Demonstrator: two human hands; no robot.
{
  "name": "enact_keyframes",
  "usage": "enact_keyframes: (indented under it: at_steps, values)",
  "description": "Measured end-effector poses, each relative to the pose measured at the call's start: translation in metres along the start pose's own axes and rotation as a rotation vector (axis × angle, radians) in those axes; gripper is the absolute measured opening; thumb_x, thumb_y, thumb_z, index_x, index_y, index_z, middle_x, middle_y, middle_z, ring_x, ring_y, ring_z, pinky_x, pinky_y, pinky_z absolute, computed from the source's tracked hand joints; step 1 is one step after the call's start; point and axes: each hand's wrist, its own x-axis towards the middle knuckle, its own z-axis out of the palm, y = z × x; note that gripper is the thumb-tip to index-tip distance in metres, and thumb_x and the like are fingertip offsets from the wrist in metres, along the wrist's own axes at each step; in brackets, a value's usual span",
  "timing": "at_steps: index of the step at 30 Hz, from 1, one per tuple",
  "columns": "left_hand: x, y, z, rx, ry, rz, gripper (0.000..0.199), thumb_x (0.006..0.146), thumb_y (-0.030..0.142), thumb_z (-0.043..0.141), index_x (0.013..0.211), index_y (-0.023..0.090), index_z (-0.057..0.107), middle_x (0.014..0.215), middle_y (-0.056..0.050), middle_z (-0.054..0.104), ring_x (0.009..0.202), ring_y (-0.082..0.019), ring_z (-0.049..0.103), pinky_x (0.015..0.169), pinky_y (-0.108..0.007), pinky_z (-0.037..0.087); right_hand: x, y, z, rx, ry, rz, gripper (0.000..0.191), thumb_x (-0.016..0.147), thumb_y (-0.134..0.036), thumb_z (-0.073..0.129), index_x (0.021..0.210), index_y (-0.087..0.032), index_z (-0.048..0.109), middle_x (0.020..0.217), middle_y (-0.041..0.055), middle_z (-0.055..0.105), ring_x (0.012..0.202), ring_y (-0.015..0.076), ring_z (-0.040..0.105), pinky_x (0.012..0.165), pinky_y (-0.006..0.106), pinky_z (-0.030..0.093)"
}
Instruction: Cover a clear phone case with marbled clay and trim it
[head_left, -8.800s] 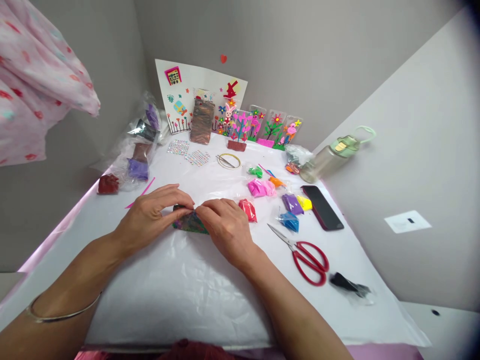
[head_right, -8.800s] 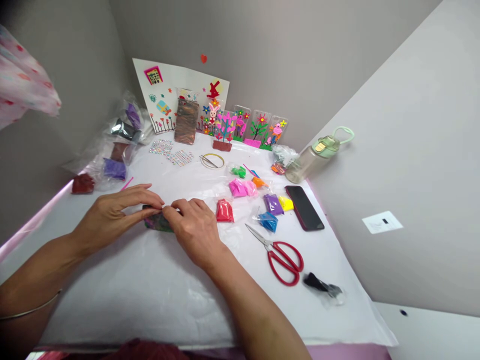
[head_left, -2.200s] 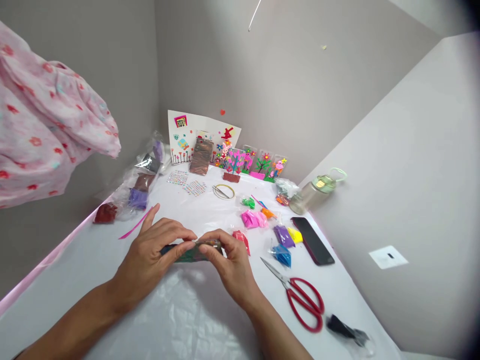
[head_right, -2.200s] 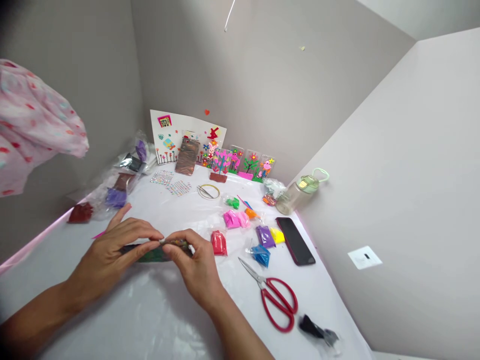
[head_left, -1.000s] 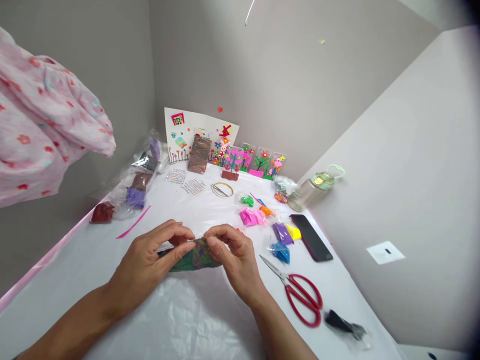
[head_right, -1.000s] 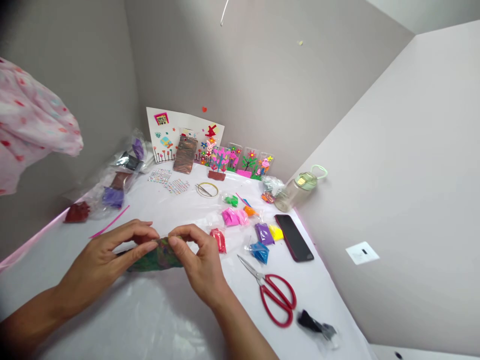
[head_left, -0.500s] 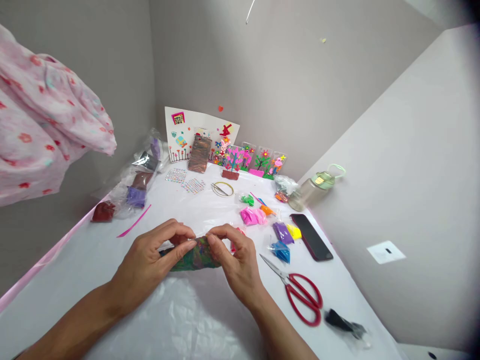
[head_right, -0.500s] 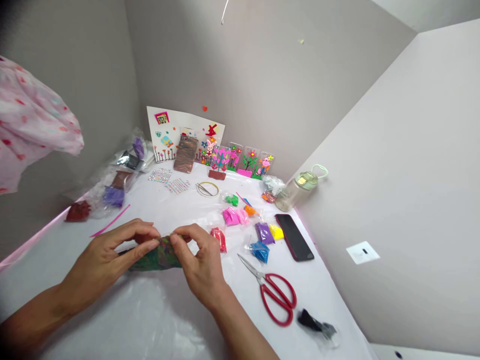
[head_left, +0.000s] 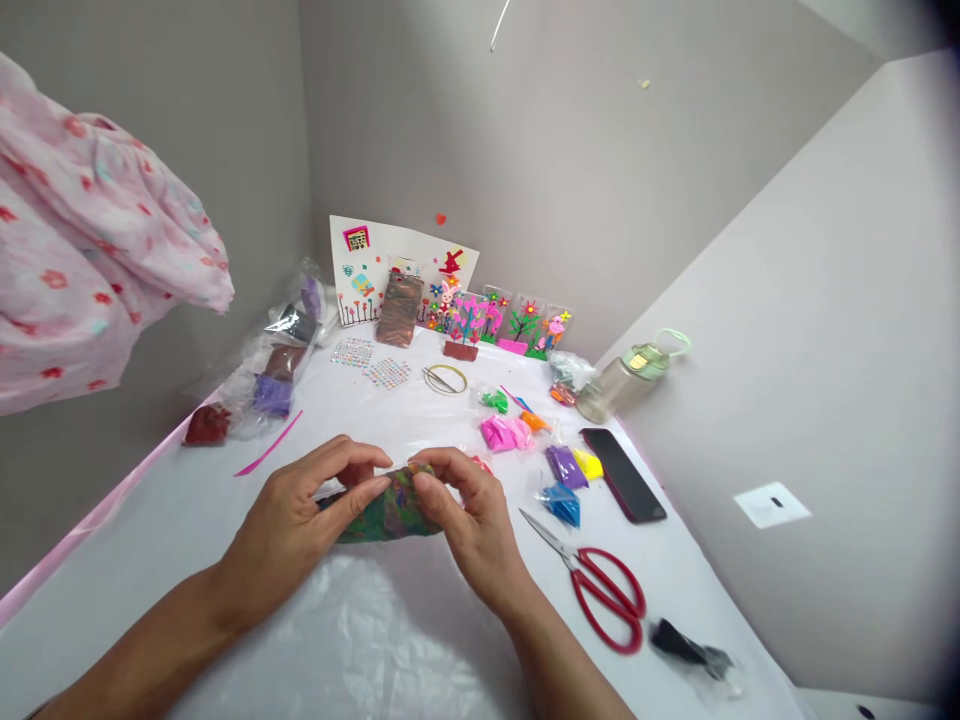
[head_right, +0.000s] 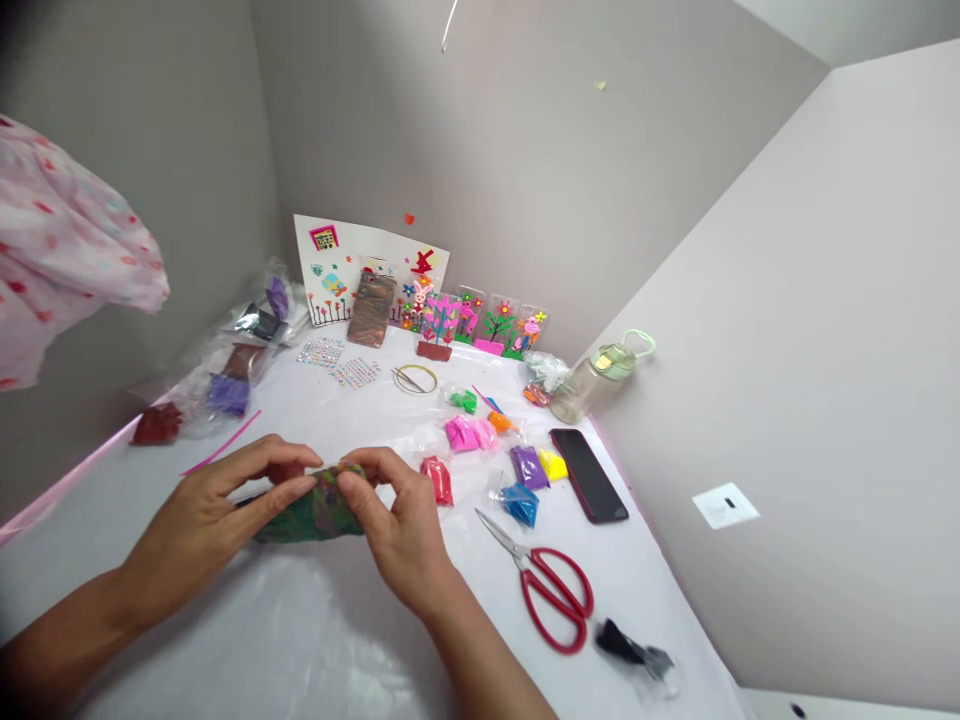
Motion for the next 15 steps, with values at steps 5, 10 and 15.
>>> enact_keyframes:
  at_steps: [5, 10, 15]
  values:
    - [0.000, -0.002, 0.002, 0.144, 0.086, 0.270, 0.019, 0.100, 0.032, 0.061, 0.118, 0.030, 0.066, 0.105, 0.005, 0.076, 0.092, -0.014, 0.071, 0.117, -0.041, 0.040, 0.002, 0.003, 0.002, 0.336, -0.100, 0.201, 0.029, 0.087, -0.048, 0.075, 0.089, -0.019, 0.073, 0.072, -0.0007, 0.060, 0.064, 0.0113, 0.049, 0.058, 0.023, 0.038]
    - [0.001, -0.002, 0.006, 0.234, 0.116, 0.494, 0.028, 0.100, 0.014, 0.059, 0.125, 0.023, 0.064, 0.108, 0.000, 0.078, 0.097, -0.015, 0.073, 0.127, -0.051, 0.025, 0.001, 0.004, 0.010, 0.449, -0.095, 0.276, 0.036, 0.082, -0.052, 0.079, 0.083, -0.017, 0.071, 0.063, -0.0037, 0.050, 0.056, 0.0085, 0.039, 0.052, 0.021, 0.029]
    - [0.001, -0.004, 0.008, 0.253, 0.099, 0.515, 0.027, 0.099, 0.014, 0.060, 0.125, 0.019, 0.063, 0.108, -0.002, 0.078, 0.098, -0.014, 0.073, 0.126, -0.048, 0.027, 0.001, 0.005, 0.012, 0.460, -0.091, 0.297, 0.038, 0.082, -0.052, 0.079, 0.079, -0.016, 0.068, 0.060, -0.0049, 0.046, 0.053, 0.0070, 0.034, 0.049, 0.021, 0.024]
